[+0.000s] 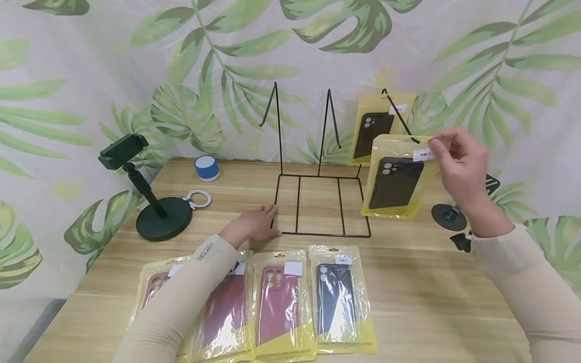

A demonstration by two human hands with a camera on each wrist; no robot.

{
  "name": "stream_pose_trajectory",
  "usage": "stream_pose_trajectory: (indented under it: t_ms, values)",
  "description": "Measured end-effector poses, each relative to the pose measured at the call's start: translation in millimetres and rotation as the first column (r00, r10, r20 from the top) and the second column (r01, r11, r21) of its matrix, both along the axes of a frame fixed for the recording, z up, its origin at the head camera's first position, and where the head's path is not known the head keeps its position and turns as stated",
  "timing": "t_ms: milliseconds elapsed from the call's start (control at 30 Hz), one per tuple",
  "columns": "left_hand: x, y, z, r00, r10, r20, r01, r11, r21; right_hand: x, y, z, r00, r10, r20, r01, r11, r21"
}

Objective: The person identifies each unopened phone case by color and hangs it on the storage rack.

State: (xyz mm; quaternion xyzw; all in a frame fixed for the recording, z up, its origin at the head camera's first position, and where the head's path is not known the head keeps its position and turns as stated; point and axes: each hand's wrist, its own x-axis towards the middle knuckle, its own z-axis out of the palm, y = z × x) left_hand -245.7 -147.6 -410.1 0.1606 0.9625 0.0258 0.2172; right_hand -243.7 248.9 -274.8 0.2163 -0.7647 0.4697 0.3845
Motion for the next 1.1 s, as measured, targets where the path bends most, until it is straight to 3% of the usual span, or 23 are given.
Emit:
stream_pose_trajectory:
  t_ms: [400, 1100]
  values:
    - [1.5, 2.3, 2.3, 1.0, 0.017, 0.007, -0.017, 1.0, 0.002, -23.1, -1.6, -1.7, 0.994, -0.087, 0.061, 0.082, 0.993, 0.079]
    - [1.0, 0.0, -0.8, 1.0, 0.016, -0.01, -0.016, 1.0, 0.004, -90.4, -11.1, 6.1, 0.955, -0.218, 0.201, 0.185, 0.967, 0.173]
